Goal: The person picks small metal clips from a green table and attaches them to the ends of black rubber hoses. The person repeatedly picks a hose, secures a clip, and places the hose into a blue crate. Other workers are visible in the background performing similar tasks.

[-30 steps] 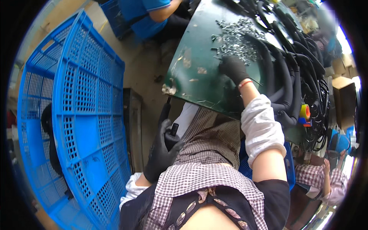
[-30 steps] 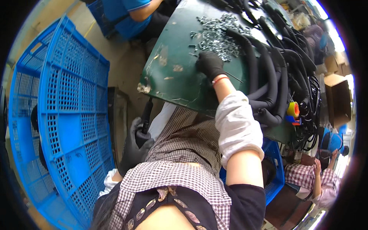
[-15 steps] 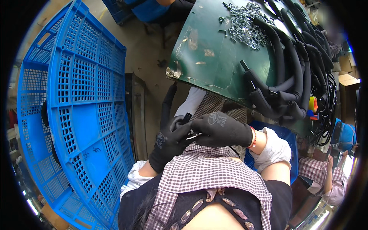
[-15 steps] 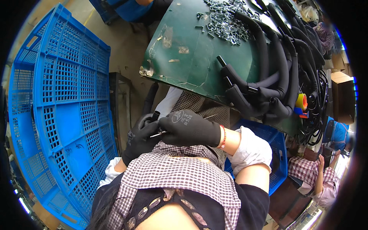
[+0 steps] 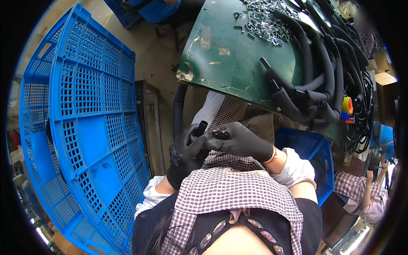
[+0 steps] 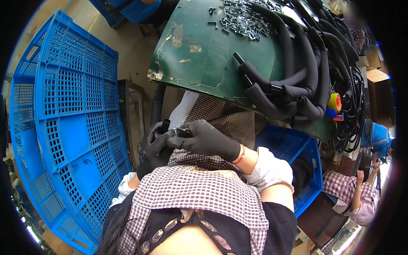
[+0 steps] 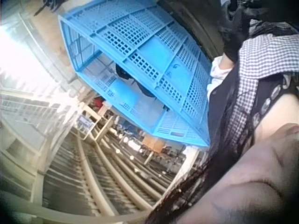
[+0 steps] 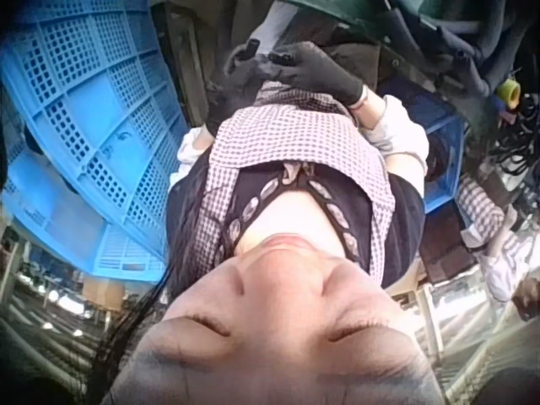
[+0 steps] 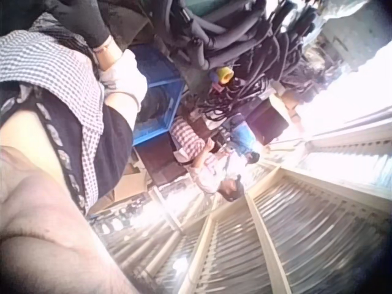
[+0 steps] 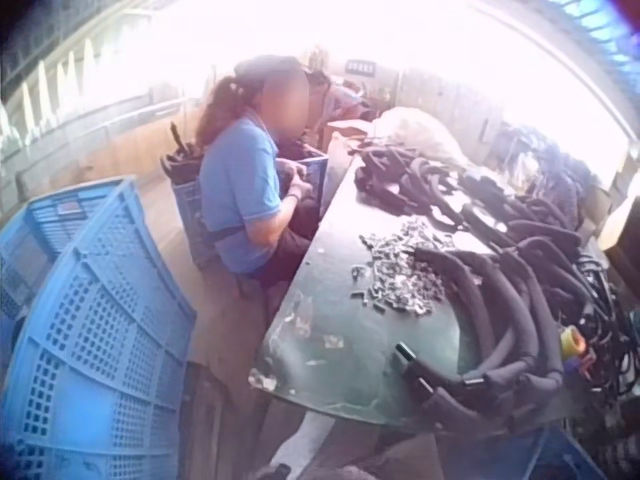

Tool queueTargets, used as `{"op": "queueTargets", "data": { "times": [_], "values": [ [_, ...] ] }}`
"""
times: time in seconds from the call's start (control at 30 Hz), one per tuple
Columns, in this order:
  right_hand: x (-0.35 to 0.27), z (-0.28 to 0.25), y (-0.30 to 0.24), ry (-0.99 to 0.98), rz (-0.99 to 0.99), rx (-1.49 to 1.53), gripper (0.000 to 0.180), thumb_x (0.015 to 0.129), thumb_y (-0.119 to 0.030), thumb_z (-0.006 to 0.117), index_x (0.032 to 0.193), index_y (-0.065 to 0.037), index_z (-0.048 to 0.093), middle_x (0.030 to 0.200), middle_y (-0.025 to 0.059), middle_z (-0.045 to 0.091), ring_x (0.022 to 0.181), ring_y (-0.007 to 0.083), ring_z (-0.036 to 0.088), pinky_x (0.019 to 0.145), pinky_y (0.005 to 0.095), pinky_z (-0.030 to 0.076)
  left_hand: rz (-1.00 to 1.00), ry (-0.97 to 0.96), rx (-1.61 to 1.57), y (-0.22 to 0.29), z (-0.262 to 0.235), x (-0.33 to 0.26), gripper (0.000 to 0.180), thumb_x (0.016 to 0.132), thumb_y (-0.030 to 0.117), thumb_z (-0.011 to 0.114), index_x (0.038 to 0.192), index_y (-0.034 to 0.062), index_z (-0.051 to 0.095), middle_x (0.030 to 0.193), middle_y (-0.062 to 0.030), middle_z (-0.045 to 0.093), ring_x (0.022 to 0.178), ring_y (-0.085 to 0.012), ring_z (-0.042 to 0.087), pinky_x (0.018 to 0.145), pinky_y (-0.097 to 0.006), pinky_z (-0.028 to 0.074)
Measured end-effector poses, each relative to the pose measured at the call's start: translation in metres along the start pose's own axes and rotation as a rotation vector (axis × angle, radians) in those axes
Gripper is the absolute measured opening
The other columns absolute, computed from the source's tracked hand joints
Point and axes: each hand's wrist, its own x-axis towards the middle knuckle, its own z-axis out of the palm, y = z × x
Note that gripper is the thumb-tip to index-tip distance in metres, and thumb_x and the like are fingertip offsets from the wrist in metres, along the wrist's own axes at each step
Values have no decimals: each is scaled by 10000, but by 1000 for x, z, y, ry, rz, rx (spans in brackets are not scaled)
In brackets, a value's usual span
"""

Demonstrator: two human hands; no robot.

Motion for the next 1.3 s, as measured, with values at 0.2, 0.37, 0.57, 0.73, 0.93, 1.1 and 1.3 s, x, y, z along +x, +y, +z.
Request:
{"op": "queueTargets", "data": {
  "times": [0.2,0.37,0.57,0.73,0.93,1.1,1.3],
  "values": [
    [0,-1,-2,-27,122,186,281,870,-217,732,1018,13,669,831,-4,671,752,42,554,680,227,471,37,7,29,1,1,0,354,766,163,760,1106,103,684,1130,-200,618,964,-357,654,767,-399,545],
    [-1,-2,-4,17,83,128,296,833,-252,759,958,7,686,801,30,682,718,81,590,683,262,485,48,8,43,1,3,-4,373,706,81,813,1056,61,688,1146,-212,616,972,-336,669,765,-368,549],
    [-6,-8,-3,9,84,253,276,812,-208,779,962,10,701,808,57,698,744,96,618,711,250,492,27,-63,41,3,3,-3,398,742,161,777,1128,131,684,1086,-182,636,920,-328,668,772,-387,549],
    [-13,-31,-6,80,64,270,327,802,-128,783,1081,13,688,900,58,710,796,99,621,776,253,510,-197,-1,-190,14,9,-4,509,763,179,793,1207,17,605,1015,-200,654,894,-322,673,788,-391,542],
    [-6,-42,-15,7,71,-24,337,774,-164,822,1048,-3,712,858,49,716,737,86,605,720,237,503,-114,-108,-210,7,13,-8,554,759,147,802,1218,-52,565,985,-196,656,780,-260,680,687,-348,541],
    [-1,-49,-15,-115,79,-110,334,778,-186,817,1051,-22,717,822,42,716,686,80,588,677,233,495,-8,-111,-197,1,18,-17,524,761,115,794,1204,-60,574,989,-198,663,722,-245,684,642,-330,546],
    [5,-56,-18,-212,102,-282,359,768,-201,821,1071,-35,720,830,73,724,656,106,604,635,263,500,-6,-168,-205,-10,27,-29,532,748,138,800,1199,-40,582,981,-216,671,808,-304,698,682,-373,561]
  ]
}}
